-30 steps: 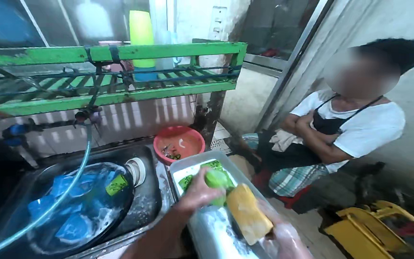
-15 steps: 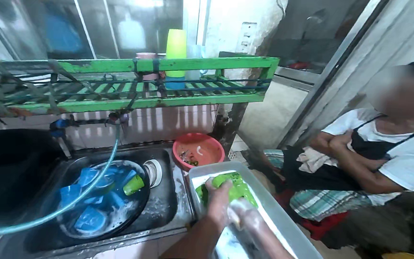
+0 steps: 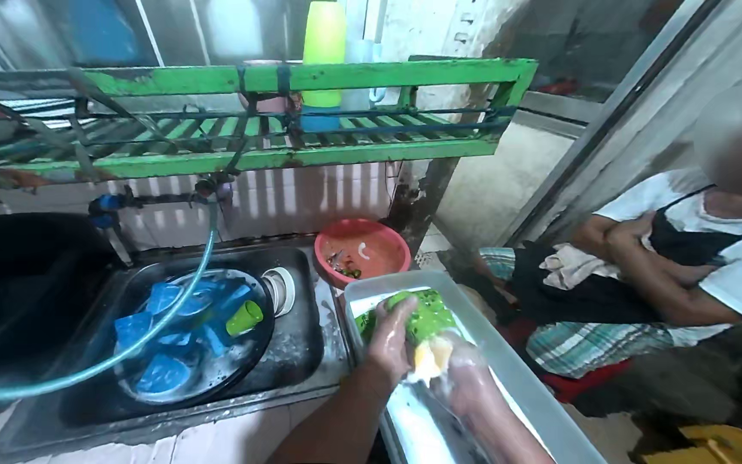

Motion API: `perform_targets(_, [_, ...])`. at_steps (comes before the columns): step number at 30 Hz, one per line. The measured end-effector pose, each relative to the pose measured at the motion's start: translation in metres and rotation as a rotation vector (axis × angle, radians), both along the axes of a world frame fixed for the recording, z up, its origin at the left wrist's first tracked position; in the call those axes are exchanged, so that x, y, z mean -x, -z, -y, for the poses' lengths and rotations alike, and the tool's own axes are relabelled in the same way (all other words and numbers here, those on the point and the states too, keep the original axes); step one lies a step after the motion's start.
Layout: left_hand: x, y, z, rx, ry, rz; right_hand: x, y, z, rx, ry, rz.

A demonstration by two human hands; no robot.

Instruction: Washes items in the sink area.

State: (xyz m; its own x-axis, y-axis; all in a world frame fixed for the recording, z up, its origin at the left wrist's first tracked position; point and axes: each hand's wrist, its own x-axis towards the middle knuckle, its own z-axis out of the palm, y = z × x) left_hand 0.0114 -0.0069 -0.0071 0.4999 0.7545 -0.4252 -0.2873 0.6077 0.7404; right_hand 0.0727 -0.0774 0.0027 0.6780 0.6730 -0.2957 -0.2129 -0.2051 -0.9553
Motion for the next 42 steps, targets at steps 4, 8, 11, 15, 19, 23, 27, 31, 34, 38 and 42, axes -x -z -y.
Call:
perform_targets(4, [0.004, -0.001, 0.001, -0.100, 0.068, -0.048, 0.004, -0.004, 0.006, 0.270, -0.370, 0.657])
perform_targets(8, [-0.016, 0.007, 0.019, 0.010, -0.143, -0.178, -0.023, 0.058, 0.012, 0.192, -0.584, 1.491])
perform_targets(11, [-0.010, 0.004, 0.011, 0.044, -0.119, -0.192, -0.009, 0.024, 0.012, 0.445, -0.680, 1.045])
perform_targets(15, [0.003, 0.000, -0.020, -0.041, -0.130, -0.103, -0.023, -0.004, 0.024, 0.311, -0.628, 0.504])
perform_targets(19, [0.019, -0.005, -0.034, -0.373, 0.144, -0.284, -0.053, 0.026, 0.053, 0.043, -0.289, 0.344])
perform_targets(23, [0.006, 0.001, 0.014, -0.906, 0.497, -0.724, -0.043, 0.008, 0.044, -0.089, -0.280, 0.577])
perform_targets(27, [-0.003, -0.023, 0.042, -1.085, 0.760, -0.945, -0.056, 0.002, 0.014, 0.148, -0.161, 0.434])
perform_targets(31, [0.002, -0.028, 0.018, -1.079, 0.694, -1.020, -0.025, 0.005, 0.020, 0.085, -0.159, 0.699])
perform_targets(34, [0.011, -0.028, 0.007, -1.085, 0.667, -0.994, -0.006, 0.015, 0.028, -0.063, -0.127, 0.897])
perform_targets(38, [0.006, -0.032, 0.021, -1.215, 0.688, -0.981, -0.032, 0.004, 0.012, 0.037, -0.056, 0.524])
perform_targets(42, [0.016, -0.044, 0.002, -1.275, 0.594, -1.002, -0.020, -0.005, 0.008, -0.067, -0.067, 0.546])
